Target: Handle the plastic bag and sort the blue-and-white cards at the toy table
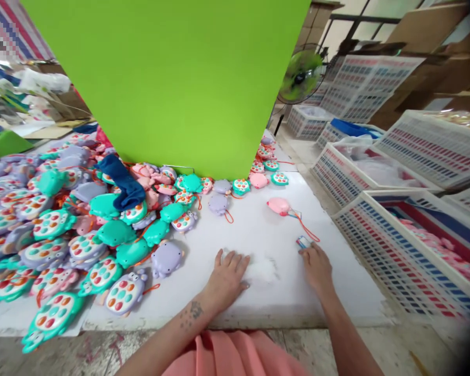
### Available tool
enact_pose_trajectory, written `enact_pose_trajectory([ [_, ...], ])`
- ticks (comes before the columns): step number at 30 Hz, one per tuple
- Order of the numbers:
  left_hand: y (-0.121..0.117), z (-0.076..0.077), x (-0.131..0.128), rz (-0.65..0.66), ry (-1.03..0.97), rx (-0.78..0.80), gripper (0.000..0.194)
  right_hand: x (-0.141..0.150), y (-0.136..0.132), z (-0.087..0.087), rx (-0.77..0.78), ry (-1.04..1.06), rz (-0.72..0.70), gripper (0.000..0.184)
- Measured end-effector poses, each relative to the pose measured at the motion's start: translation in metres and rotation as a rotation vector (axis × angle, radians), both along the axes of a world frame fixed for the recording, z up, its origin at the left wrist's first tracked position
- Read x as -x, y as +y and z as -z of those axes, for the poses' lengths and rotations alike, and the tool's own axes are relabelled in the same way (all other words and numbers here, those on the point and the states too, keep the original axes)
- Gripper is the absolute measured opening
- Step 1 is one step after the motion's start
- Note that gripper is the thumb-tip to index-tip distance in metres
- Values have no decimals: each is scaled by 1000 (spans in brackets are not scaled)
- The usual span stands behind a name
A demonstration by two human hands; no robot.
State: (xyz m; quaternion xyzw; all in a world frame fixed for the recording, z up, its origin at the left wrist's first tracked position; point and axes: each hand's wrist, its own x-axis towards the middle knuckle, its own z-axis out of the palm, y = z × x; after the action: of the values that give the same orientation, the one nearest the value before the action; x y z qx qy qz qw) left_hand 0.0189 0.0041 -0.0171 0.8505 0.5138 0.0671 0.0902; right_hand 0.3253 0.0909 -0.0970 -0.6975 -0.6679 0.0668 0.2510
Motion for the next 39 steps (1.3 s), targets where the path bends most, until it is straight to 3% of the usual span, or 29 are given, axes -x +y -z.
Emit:
enact_pose_trajectory([
  [4, -1, -2, 1, 9, -9, -5, 59, 28, 8, -3, -61, -38, -230, 33],
  [11, -15, -7, -1, 22, -25, 20, 54, 72, 38, -23, -21, 18, -590, 32],
  [15, -26, -10, -8, 33, -66, 39, 60, 110, 48, -31, 12, 83, -768, 30],
  [19, -28, -19, -6, 98, -157, 43, 82, 136, 50, -43, 81, 176, -917, 27],
  [20, -27, -22, -1, 103, -186, 38, 84, 139, 49, -48, 87, 214, -921, 27],
  [22, -22, -26, 13, 46, -223, 18, 68, 139, 43, -61, 67, 325, -873, 26],
  [24, -16, -26, 32, -85, -201, 3, 38, 135, 33, -77, 52, 475, -774, 25],
  [26, -9, -22, 51, -242, -124, -2, 23, 130, 19, -91, 83, 623, -667, 24],
  [30, 2, -8, 73, -434, 9, 20, 21, 129, -11, -112, 158, 841, -581, 24],
  [34, 7, -2, 73, -464, 42, 60, 13, 137, -31, -121, 214, 951, -601, 21],
  [39, 6, -4, 71, -425, 103, 71, 5, 143, -36, -123, 256, 996, -612, 22],
])
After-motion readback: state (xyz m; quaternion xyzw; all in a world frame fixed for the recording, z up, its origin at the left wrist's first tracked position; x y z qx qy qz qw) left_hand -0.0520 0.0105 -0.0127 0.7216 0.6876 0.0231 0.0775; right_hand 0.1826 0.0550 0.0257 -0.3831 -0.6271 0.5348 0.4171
